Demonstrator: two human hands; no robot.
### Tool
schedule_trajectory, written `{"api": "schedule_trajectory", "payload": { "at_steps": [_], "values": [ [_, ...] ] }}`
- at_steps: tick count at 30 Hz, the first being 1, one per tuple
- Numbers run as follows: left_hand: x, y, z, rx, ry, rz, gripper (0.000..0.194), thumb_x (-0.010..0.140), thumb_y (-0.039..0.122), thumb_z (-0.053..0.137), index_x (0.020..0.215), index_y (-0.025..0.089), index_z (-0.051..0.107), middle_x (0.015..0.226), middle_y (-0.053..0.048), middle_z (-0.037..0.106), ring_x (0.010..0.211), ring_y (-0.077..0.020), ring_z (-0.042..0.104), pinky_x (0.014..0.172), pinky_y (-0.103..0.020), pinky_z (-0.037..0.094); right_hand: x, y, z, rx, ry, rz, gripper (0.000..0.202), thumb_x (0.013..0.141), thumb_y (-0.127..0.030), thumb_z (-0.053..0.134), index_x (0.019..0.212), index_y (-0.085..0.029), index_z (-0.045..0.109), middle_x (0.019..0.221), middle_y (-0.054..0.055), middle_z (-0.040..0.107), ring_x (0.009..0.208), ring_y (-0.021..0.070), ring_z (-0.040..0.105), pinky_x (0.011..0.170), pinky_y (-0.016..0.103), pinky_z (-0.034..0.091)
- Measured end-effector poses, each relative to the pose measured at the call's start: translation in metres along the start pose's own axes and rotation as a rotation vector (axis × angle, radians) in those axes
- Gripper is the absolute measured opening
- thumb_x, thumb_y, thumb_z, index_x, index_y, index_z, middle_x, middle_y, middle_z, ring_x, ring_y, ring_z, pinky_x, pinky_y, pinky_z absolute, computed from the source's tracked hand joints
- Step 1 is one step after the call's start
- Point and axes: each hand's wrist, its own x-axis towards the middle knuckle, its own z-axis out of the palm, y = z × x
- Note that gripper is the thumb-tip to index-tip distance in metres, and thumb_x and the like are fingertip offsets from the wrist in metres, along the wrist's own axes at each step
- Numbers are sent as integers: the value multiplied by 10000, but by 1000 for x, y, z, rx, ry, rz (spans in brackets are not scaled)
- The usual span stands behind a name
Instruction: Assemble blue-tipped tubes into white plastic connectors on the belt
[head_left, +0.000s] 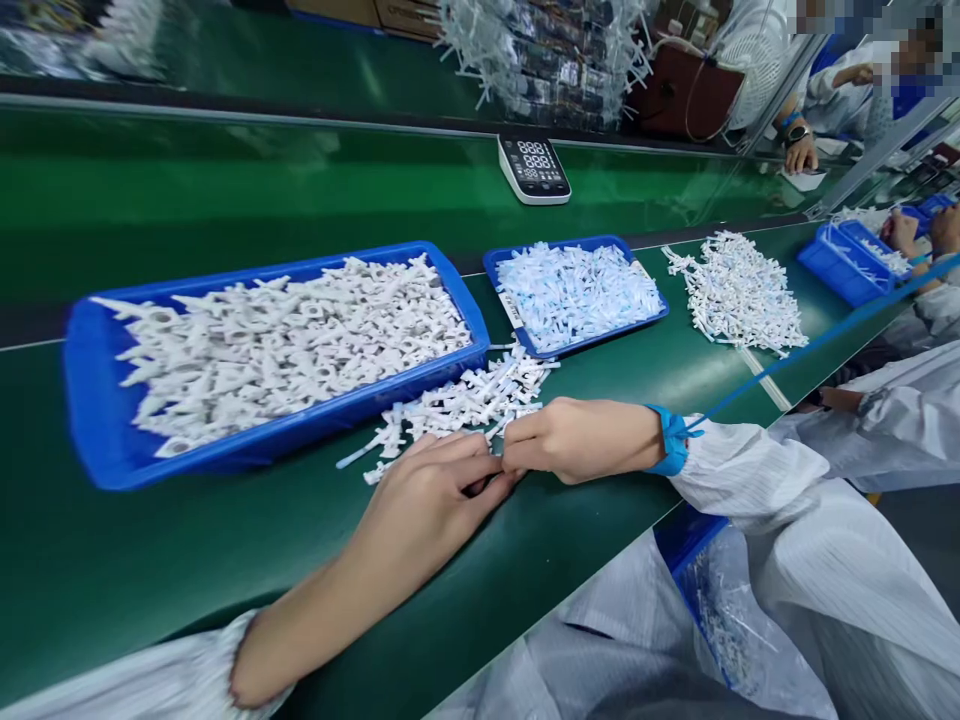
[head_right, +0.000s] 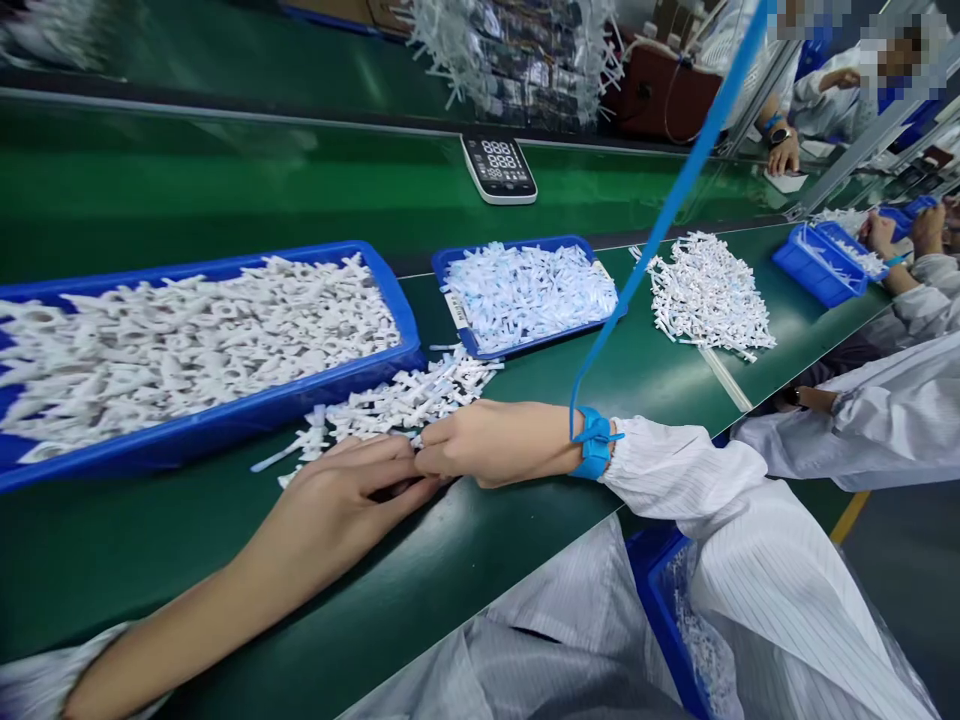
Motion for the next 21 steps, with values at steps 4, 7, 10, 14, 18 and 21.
{"api": "schedule_trajectory", "payload": {
  "at_steps": [4,7,10,14,18,21],
  "values": [
    [1,1,0,-1,-7,-25,391,973,314,477,662,194,680,630,16,591,636,-100,525,648,-254,347,-2,-8,5,-57,7,39,196,1009,-61,436,972,-114,621,966,75,598,747,148,501,603,296,328],
    [2,3,0,-10,12,-23,388,957,264,486,605,171,621,605,23,563,613,-88,498,640,-248,330,-3,-18,10,-92,19,81,258,1048,-100,374,972,-113,620,938,83,595,773,161,520,606,296,335],
    [3,4,-1,-4,19,8,367,948,231,490,604,164,601,605,27,553,606,-85,490,638,-245,323,-5,-26,10,-109,11,124,313,1054,-89,317,992,-100,624,914,91,597,778,169,535,591,290,345],
    [3,4,0,25,55,71,361,957,216,488,619,164,603,614,26,549,606,-89,483,635,-248,311,-6,-29,4,-105,-28,152,279,1055,-108,352,991,-94,624,915,96,607,770,172,560,598,286,386],
    [4,1,2,62,80,117,363,964,207,512,613,156,587,615,23,537,606,-94,472,630,-247,306,-2,-27,-2,-93,-65,180,241,1048,-106,393,985,-86,625,909,100,618,784,176,590,626,283,429],
    [5,0,4,93,69,117,344,956,198,543,619,153,594,628,20,544,621,-97,481,632,-242,312,0,-28,-4,-87,-79,204,216,1041,-100,420,983,-90,627,913,97,627,788,173,606,638,285,441]
  ]
}}
